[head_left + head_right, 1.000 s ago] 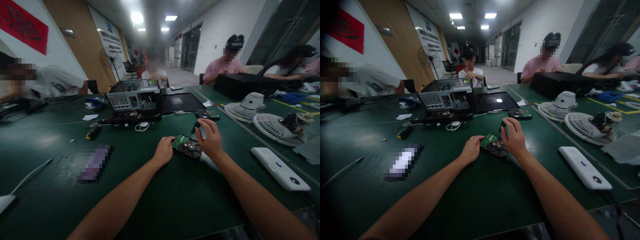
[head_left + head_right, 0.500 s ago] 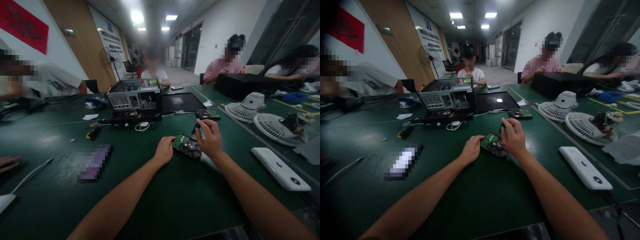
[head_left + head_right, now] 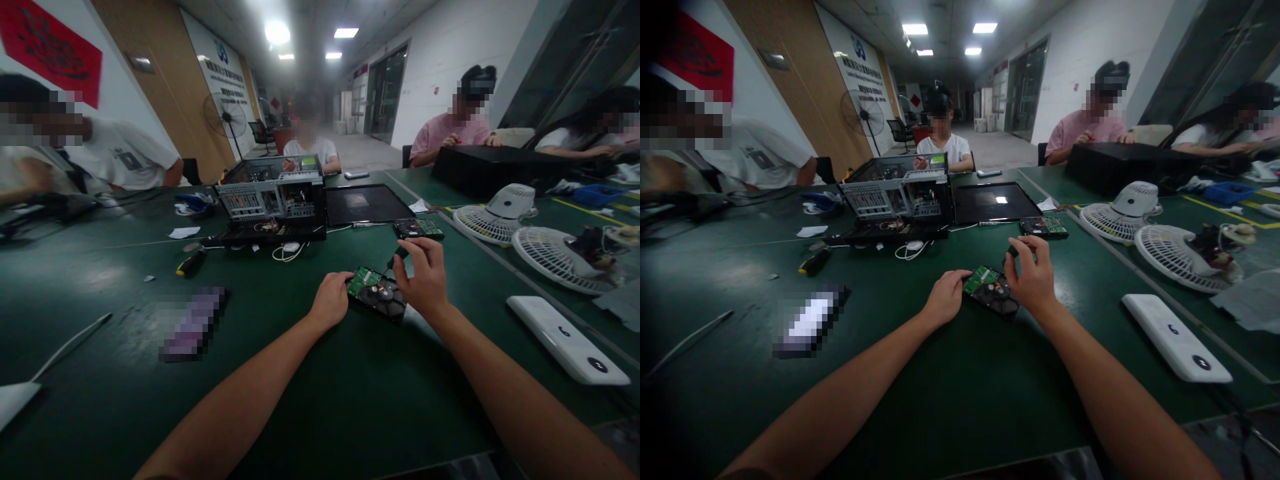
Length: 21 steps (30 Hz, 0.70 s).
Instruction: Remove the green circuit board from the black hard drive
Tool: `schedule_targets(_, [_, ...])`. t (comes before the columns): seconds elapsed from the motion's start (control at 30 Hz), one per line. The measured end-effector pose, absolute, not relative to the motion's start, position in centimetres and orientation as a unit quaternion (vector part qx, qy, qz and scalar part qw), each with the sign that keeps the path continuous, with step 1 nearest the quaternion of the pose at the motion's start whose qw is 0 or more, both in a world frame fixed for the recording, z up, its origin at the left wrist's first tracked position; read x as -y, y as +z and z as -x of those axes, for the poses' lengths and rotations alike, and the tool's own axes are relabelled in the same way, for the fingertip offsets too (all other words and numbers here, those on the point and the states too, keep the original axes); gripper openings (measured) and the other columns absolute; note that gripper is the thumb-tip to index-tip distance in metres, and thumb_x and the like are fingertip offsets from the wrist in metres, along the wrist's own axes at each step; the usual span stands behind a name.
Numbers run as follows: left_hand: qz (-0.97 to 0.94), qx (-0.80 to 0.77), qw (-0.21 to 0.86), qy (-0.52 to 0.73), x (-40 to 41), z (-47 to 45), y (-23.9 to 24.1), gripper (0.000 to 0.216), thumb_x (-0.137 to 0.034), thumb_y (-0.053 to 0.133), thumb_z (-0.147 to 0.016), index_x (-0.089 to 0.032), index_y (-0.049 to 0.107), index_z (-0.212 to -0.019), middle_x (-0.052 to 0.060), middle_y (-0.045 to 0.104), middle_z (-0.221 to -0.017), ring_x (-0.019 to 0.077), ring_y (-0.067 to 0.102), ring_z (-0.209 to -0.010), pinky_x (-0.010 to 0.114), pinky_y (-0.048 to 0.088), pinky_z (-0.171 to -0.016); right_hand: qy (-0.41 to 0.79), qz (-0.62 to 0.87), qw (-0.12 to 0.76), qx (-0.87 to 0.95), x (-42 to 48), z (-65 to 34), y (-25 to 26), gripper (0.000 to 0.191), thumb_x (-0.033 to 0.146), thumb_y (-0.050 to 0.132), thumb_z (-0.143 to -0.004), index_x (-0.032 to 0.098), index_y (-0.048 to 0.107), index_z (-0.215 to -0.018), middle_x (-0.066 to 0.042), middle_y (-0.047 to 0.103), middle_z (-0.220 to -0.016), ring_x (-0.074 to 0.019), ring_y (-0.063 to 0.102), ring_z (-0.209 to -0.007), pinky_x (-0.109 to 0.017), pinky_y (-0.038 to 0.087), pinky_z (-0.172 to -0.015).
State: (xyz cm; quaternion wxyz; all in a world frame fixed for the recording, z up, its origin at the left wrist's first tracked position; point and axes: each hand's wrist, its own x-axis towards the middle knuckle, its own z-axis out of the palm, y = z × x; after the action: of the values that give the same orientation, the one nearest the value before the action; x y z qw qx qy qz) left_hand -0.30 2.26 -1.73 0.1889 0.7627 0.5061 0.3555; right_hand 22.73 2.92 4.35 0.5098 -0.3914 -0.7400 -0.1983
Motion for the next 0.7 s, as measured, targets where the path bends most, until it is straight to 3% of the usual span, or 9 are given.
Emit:
schedule_targets(0.27, [-0.766,-0.505,0.181,0.355,-1.97,0.25,-1.26,0.039,-0.009,0.042,-0.099,-0.016,0.067,-0.128,0.011,0.071,-0.121,0.0232,0.062,-0.117,0.039,0.05,-0.106,-0.202,0.396,0.505,0.74,-2.96,-22.66,4.41,0.046,0.018,0.067,-0.09,0.024,0.056,-0.135,-0.013,0.052,-0.118,-0.0287,0.056,-0.111,-0.044,0.058,-0.085])
schedule_targets(0.7, [-0.761,-0.51,0.193,0.35,-1.68,0.22,-0.86,0.039,-0.01,0.04,-0.1,-0.014,0.067,-0.129,0.011,0.071,-0.122,0.0229,0.062,-0.117,0.038,0.05,-0.104,-0.188,0.39,0.501,0.749,-3.33,-22.93,3.86,0.048,0.02,0.064,-0.092,0.023,0.054,-0.138,-0.014,0.058,-0.124,-0.0305,0.058,-0.117,-0.048,0.058,-0.091])
